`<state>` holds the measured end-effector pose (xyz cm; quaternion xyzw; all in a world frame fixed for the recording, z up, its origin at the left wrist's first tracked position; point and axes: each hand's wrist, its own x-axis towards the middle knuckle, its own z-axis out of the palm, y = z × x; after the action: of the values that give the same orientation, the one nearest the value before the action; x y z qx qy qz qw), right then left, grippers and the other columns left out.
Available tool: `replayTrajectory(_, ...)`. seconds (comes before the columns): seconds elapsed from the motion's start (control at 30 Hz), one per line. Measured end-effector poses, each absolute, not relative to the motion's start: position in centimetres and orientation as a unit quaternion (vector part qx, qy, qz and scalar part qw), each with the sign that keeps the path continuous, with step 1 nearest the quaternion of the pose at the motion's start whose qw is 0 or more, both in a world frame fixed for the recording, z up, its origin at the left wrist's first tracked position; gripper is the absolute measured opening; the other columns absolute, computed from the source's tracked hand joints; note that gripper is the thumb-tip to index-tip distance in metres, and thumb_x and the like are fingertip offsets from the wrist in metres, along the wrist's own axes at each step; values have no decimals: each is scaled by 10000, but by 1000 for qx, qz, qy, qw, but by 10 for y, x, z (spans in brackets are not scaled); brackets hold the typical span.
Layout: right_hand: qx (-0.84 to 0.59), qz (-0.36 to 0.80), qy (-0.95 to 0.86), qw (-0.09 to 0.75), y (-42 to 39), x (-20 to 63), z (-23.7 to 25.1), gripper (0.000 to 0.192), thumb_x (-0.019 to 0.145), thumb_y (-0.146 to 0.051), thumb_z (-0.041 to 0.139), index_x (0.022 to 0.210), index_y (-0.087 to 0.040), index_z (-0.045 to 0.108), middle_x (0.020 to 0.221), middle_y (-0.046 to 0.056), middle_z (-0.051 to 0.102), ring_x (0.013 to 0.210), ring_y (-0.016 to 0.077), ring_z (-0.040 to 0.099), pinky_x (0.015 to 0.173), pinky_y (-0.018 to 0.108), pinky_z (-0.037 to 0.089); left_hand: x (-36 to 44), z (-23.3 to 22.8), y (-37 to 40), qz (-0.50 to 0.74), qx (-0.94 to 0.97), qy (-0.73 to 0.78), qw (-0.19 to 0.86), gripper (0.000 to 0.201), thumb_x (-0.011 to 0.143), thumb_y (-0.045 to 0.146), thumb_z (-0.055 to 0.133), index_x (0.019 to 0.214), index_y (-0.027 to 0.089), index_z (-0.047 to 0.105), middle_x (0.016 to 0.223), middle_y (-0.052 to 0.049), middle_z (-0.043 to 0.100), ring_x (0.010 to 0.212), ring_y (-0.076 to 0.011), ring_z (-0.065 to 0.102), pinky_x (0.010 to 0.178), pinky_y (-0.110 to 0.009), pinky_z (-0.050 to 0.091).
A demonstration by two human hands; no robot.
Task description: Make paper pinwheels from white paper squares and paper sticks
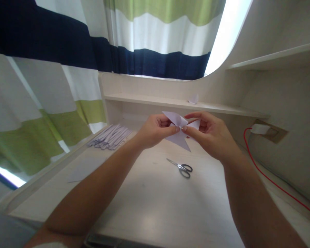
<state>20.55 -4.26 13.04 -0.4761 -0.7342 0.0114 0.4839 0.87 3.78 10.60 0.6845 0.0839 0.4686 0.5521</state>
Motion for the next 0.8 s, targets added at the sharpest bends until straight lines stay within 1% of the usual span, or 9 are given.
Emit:
replayTrajectory(0.1, -505, 86, -707, 487, -44, 201, 131, 343, 883, -383, 799, 1183, -225, 747, 678, 12, 733, 536, 217, 699, 472, 309, 509, 8, 105, 38, 464, 690, 90, 549, 321, 762, 289, 925, 1024, 135, 824, 965, -118, 834, 889, -232, 788, 814, -336, 620)
replayTrajectory(0.23, -516, 81, -696, 493, -43, 200, 130, 407, 876, -370, 800, 1246, -227, 707, 549, -35, 645, 458, 207, 644, 441, 295, 459, 7, 105, 38, 459, 689, 93, 554, 309, 774, 257, 901, 1048, 134, 826, 997, -114, 836, 909, -220, 788, 829, -321, 619)
replayTrajectory(0.33, -514, 49, -701, 492, -41, 201, 127, 451, 870, -367, 800, 1288, -245, 683, 552, -44, 634, 460, 202, 628, 459, 294, 444, 8, 107, 37, 467, 690, 108, 542, 281, 774, 252, 888, 1019, 128, 832, 989, -116, 839, 883, -219, 788, 808, -321, 621)
replayTrajectory(0.47, -520, 2, -710, 475, -43, 198, 125, 474, 894, -361, 774, 1344, -264, 658, 598, -36, 660, 494, 194, 627, 492, 291, 433, 11, 107, 35, 480, 691, 117, 528, 220, 772, 240, 858, 961, 129, 832, 916, -102, 835, 874, -235, 788, 811, -344, 625)
replayTrajectory(0.57, -525, -4, -710, 468, -45, 196, 125, 492, 902, -355, 768, 1371, -269, 647, 611, -33, 679, 494, 187, 631, 501, 289, 448, 12, 107, 35, 489, 683, 128, 527, 234, 759, 240, 863, 960, 124, 827, 920, -103, 836, 872, -236, 785, 816, -348, 624)
replayTrajectory(0.63, -521, 10, -705, 481, -44, 196, 125, 508, 896, -355, 774, 1379, -261, 646, 606, -30, 686, 491, 189, 642, 488, 283, 456, 10, 108, 35, 492, 677, 134, 530, 295, 755, 271, 881, 1002, 120, 823, 944, -110, 835, 870, -231, 782, 810, -338, 622)
replayTrajectory(0.73, -512, 70, -681, 519, -41, 199, 128, 536, 886, -376, 785, 1384, -237, 646, 597, -17, 704, 436, 185, 624, 432, 277, 456, 6, 111, 38, 499, 667, 169, 526, 422, 767, 380, 885, 1109, 145, 809, 927, -97, 823, 822, -211, 767, 728, -310, 622)
replayTrajectory(0.8, -503, 111, -657, 551, -40, 202, 131, 552, 879, -402, 794, 1382, -229, 646, 602, -4, 720, 388, 173, 586, 390, 275, 442, 3, 112, 41, 516, 655, 206, 512, 375, 783, 425, 845, 1052, 166, 814, 874, -73, 801, 774, -197, 748, 644, -289, 616)
